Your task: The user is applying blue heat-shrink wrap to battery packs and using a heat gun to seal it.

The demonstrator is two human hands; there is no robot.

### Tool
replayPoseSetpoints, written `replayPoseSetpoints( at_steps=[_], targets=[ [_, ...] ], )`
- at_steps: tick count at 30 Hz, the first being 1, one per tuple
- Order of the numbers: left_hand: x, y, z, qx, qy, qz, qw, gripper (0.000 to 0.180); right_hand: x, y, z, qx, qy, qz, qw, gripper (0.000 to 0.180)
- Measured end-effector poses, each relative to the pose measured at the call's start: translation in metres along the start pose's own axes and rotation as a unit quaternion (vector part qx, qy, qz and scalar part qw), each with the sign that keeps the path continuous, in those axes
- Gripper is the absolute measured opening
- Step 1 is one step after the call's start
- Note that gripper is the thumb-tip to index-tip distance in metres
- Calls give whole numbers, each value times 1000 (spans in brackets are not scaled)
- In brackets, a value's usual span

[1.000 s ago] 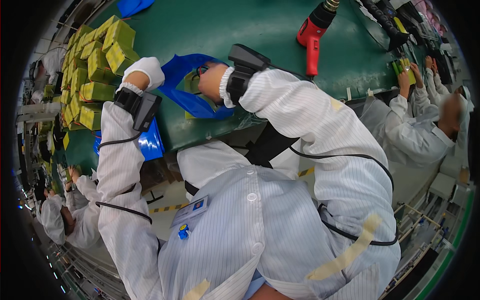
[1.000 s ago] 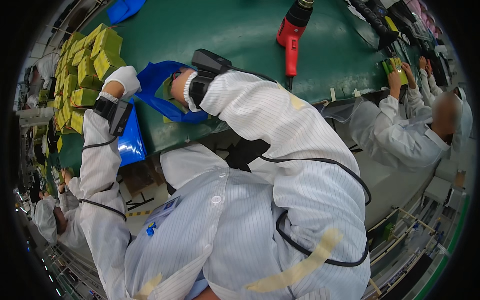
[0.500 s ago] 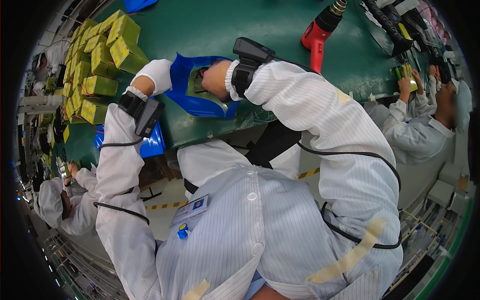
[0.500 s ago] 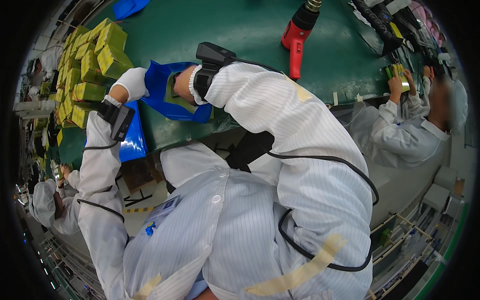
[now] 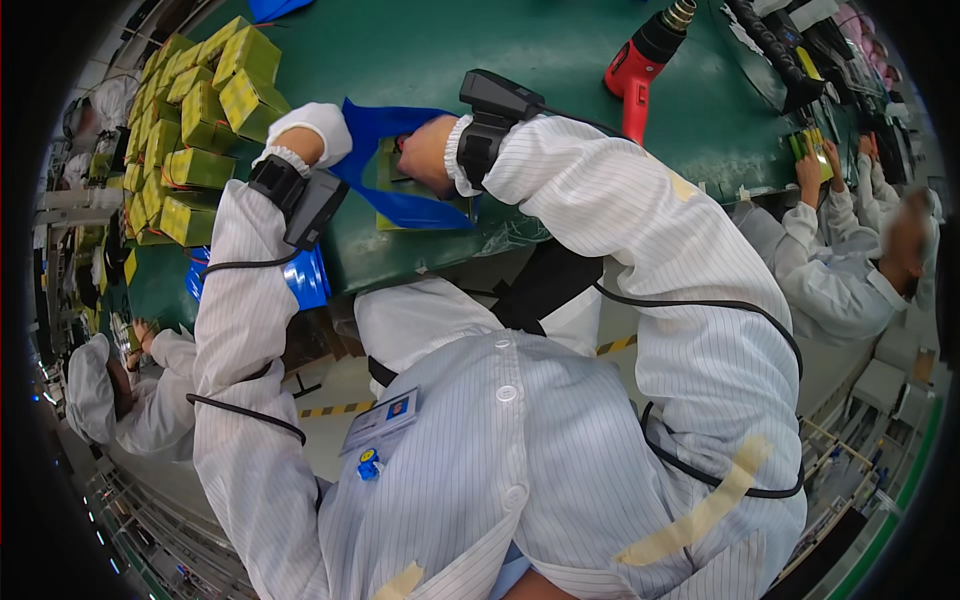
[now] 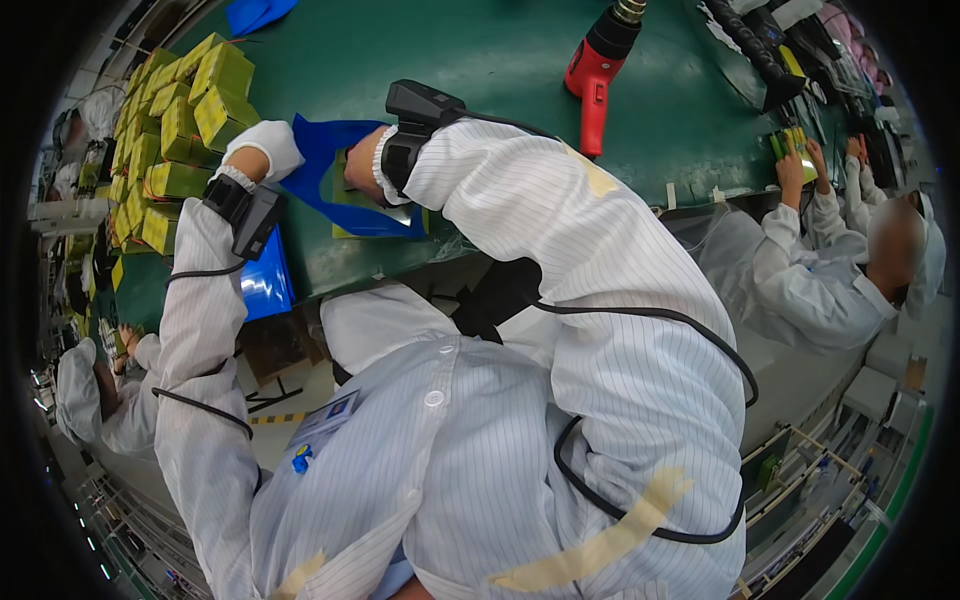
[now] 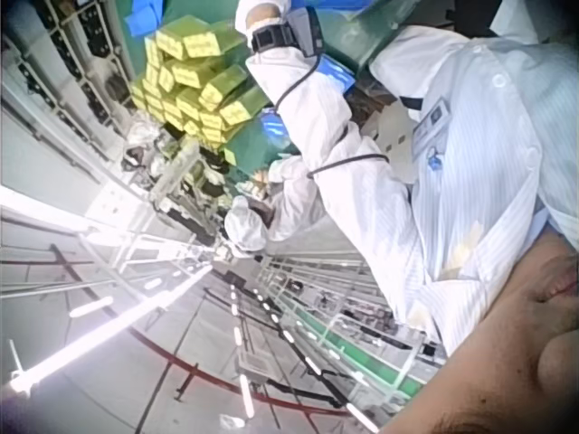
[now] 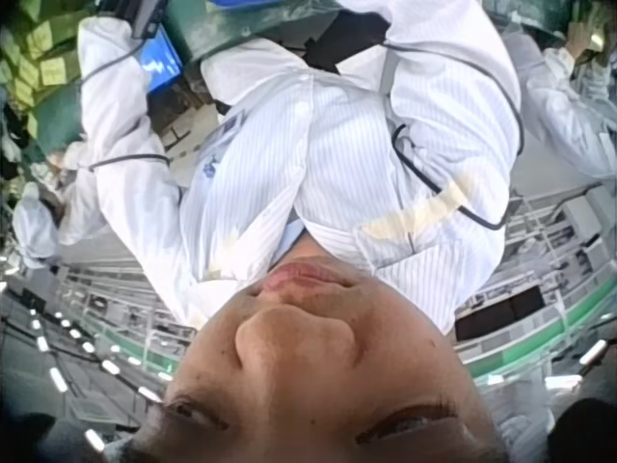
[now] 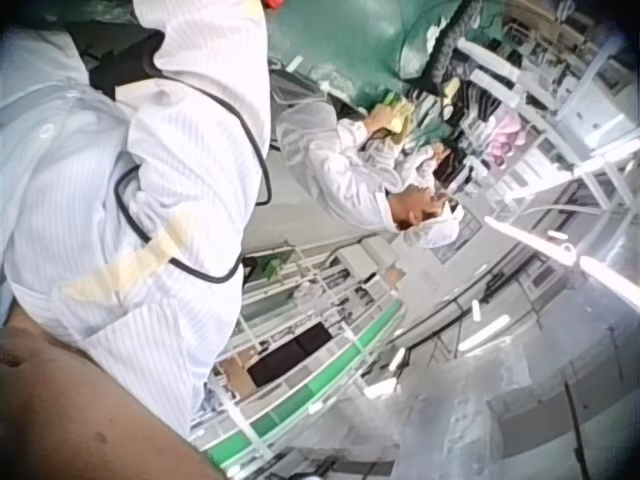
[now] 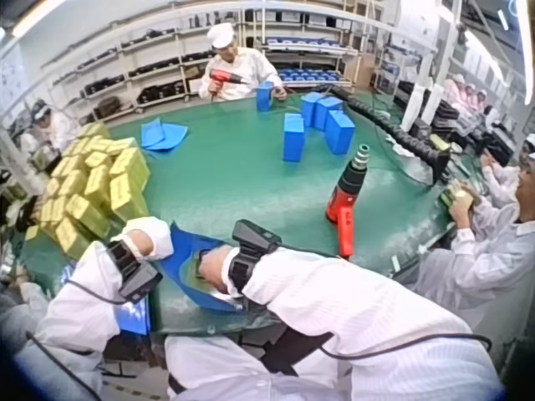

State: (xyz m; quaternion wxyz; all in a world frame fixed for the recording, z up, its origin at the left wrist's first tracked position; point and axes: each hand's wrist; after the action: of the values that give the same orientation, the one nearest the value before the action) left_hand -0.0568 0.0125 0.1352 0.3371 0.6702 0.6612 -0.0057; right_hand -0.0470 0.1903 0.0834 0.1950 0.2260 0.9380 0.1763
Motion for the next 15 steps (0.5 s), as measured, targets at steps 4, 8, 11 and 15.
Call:
replayPoseSetpoints(
  at_steps=[4, 8, 11, 15],
  targets=[
    [12, 9, -5, -9, 6, 38, 999, 36, 5, 12, -3, 11, -37, -12, 999, 44],
    [14, 8, -7, -10, 18, 49, 999, 36, 24, 31, -1, 74, -91, -62, 991, 66],
    [18, 12, -10, 20, 42, 32, 998, 35, 21, 48, 6, 157, -12, -93, 983, 59],
    [22, 8, -10, 25, 29, 27, 999, 34, 7, 61, 14, 192, 34, -71, 978, 34]
  ],
)
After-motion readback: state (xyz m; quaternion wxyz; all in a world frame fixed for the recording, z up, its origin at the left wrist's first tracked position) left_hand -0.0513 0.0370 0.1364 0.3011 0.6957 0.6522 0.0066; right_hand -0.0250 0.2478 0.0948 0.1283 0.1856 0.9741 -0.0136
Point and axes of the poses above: each hand's wrist, its own y-axis away from the middle knuckle, its own z-axis out of the palm, x = y × z, and after that the axes turned 14 degrees about -y, right-handed
